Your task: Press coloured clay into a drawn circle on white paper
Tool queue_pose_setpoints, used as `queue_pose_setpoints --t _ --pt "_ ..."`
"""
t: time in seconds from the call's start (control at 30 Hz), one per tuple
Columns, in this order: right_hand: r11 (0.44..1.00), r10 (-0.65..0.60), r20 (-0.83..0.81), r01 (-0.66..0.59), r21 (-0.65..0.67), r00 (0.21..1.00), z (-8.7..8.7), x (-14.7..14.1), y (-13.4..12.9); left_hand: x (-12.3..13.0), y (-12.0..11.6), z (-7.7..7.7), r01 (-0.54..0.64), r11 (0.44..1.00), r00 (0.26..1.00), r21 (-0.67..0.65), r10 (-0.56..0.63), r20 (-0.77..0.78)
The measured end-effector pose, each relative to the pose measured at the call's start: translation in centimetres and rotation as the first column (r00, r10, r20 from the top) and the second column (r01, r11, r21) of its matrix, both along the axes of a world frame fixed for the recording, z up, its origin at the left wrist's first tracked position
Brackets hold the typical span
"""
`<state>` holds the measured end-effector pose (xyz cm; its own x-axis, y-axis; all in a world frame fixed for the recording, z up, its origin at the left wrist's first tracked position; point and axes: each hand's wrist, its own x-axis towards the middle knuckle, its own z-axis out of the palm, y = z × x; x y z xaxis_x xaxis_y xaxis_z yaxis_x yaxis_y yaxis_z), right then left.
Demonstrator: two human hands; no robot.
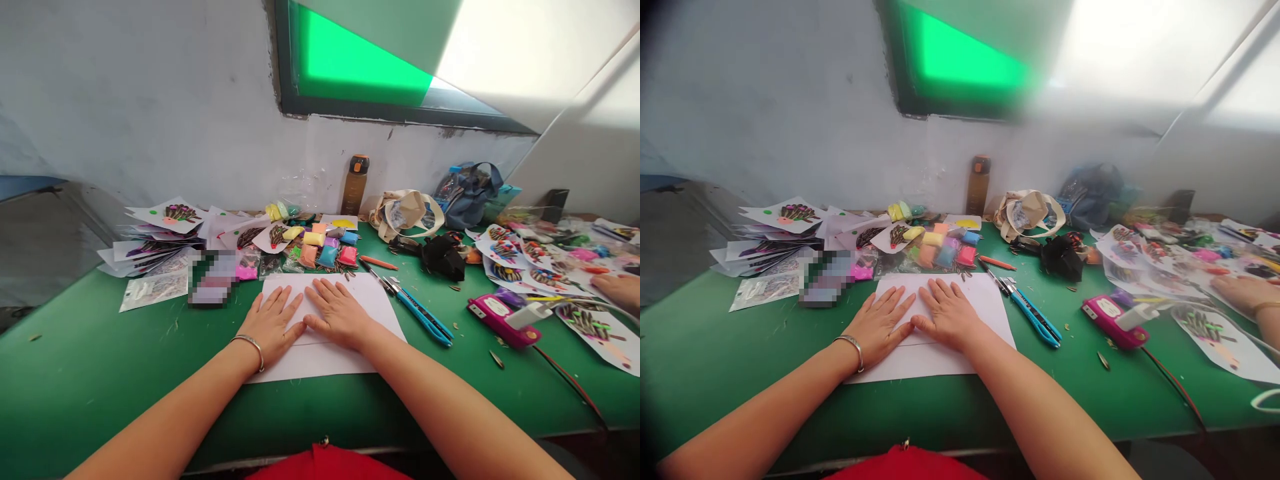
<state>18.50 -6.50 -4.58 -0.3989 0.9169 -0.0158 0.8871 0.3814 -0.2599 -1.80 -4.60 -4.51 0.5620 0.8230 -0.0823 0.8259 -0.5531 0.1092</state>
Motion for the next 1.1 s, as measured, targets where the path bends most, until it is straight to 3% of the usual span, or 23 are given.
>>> queue_pose_setpoints --t 0.37,0.47,0.57,0.63,0.7,0.77,0.8,0.87,0.93,1.03,1.1 --pt "1.0 0.014 0.069 -0.015 0.004 0.998 0.2 2.6 -1.2 0.2 0.2 0.1 -0.002 1.0 1.0 0.003 0.002 -0.03" --pt "0.998 -0.031 0.124 0.024 0.059 0.992 0.0 4.1 -2.2 0.3 0.3 0.0 0.002 1.0 0.999 0.01 -0.002 -0.04" --pt "0.975 -0.143 0.169 0.109 0.195 0.975 -0.3 6.9 -4.2 0.3 0.4 -0.1 -0.001 1.0 0.999 0.01 0.002 -0.045" --pt "0.91 -0.294 0.151 0.227 0.347 0.944 -0.6 9.4 -5.8 0.3 0.3 -0.1 -0.001 1.0 0.999 0.004 0.001 -0.052" --pt "0.782 -0.485 0.062 0.401 0.477 0.872 -0.9 11.9 -7.3 0.4 0.1 0.2 -0.011 1.0 0.998 0.023 0.013 -0.064" --pt "0.652 -0.649 0.004 0.554 0.517 0.761 -1.2 13.8 -8.3 0.6 -0.2 0.7 -0.012 0.996 0.998 0.09 0.018 -0.068" --pt "0.629 -0.695 0.02 0.593 0.502 0.719 -1.4 14.4 -8.6 0.9 -0.4 1.0 0.001 0.991 0.998 0.133 0.007 -0.063" --pt "0.644 -0.722 0.091 0.618 0.45 0.686 -1.8 15.0 -8.9 1.5 -0.8 1.5 0.056 0.979 0.998 0.195 -0.049 -0.041" --pt "0.689 -0.695 0.143 0.596 0.413 0.705 -2.1 15.1 -8.7 2.4 -1.2 1.6 0.107 0.975 0.994 0.195 -0.105 -0.023" --pt "0.721 -0.652 0.146 0.548 0.424 0.744 -2.6 15.3 -8.4 3.5 -1.7 0.9 0.144 0.985 0.99 0.099 -0.143 -0.021" --pt "0.714 -0.643 0.109 0.541 0.445 0.758 -3.0 15.8 -8.3 3.8 -1.8 0.2 0.15 0.989 0.989 0.011 -0.15 -0.009"
